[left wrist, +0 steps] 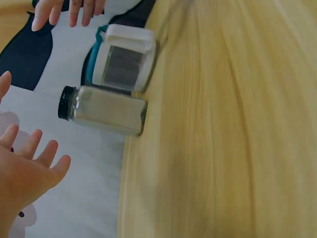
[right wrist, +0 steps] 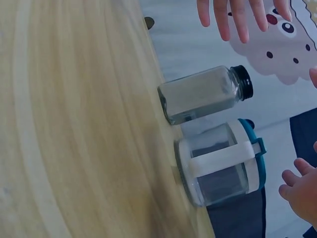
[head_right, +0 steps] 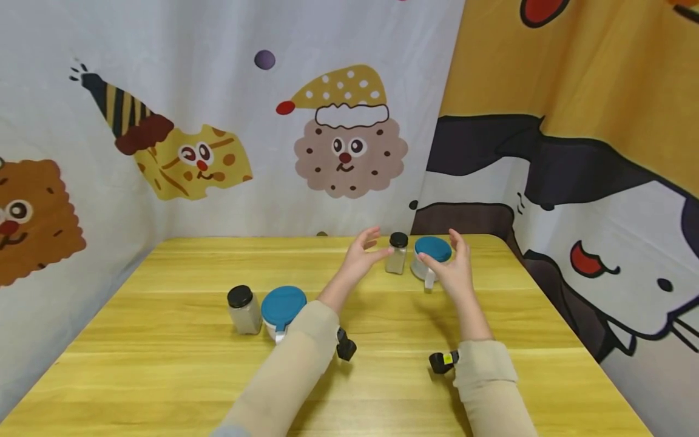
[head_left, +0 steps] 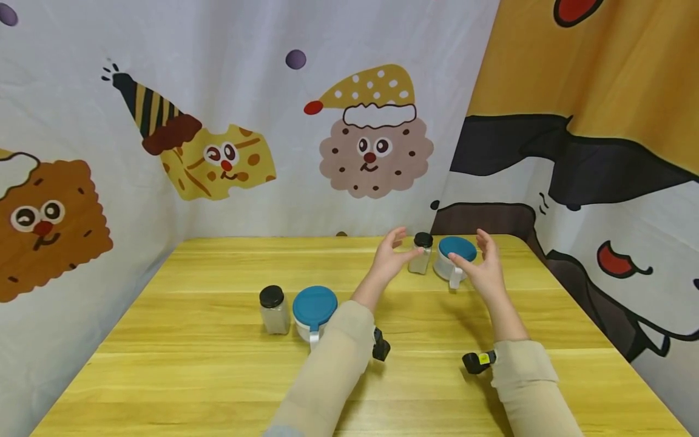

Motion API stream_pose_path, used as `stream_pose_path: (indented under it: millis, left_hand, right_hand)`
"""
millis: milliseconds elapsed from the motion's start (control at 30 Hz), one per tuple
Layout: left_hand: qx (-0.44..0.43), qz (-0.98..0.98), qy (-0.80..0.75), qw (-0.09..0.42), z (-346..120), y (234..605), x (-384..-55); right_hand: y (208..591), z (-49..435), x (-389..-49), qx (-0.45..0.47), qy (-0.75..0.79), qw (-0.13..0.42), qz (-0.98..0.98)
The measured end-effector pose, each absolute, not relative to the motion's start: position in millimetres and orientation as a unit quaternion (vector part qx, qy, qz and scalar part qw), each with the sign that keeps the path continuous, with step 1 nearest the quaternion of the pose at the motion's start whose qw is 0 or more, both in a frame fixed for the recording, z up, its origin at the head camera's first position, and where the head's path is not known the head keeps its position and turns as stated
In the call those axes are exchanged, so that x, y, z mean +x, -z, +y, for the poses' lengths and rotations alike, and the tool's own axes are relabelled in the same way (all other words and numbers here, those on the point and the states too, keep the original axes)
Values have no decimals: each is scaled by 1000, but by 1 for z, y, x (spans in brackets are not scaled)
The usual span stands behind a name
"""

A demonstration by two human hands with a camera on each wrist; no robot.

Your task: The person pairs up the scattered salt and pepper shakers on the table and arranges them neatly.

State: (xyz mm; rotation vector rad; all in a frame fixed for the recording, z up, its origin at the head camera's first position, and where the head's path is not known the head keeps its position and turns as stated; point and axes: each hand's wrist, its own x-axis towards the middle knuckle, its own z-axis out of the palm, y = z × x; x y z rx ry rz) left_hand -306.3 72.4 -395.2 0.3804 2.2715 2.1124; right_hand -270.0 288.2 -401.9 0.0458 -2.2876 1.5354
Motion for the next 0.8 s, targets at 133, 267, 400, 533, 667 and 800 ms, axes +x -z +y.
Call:
stream_pose_path:
  millis: [133,267,400,533,667,800]
  left_hand:
    - [121,736,-666,9,72,397,-315]
    - [120,737,-665,17,71,397,-320]
    - [123,742,-659,21,70,400,-322]
    - [125,749,-651,21,70,404,-325]
    - [129,759,-638,31,73,408,-326]
    - [133,776,-616,31,77,412,-328]
  right_hand:
    - [405,291,-274,18,-547,190,-815]
    - [408,297,-279,24,-542,185,-819]
    - [412,303,-286,29,-539,175,-824]
    - [414,309,-294,41,-540,164,-825]
    - [417,315,-299,48,-538,151,-828]
    - [419,319,-302,56,-530,140,-834]
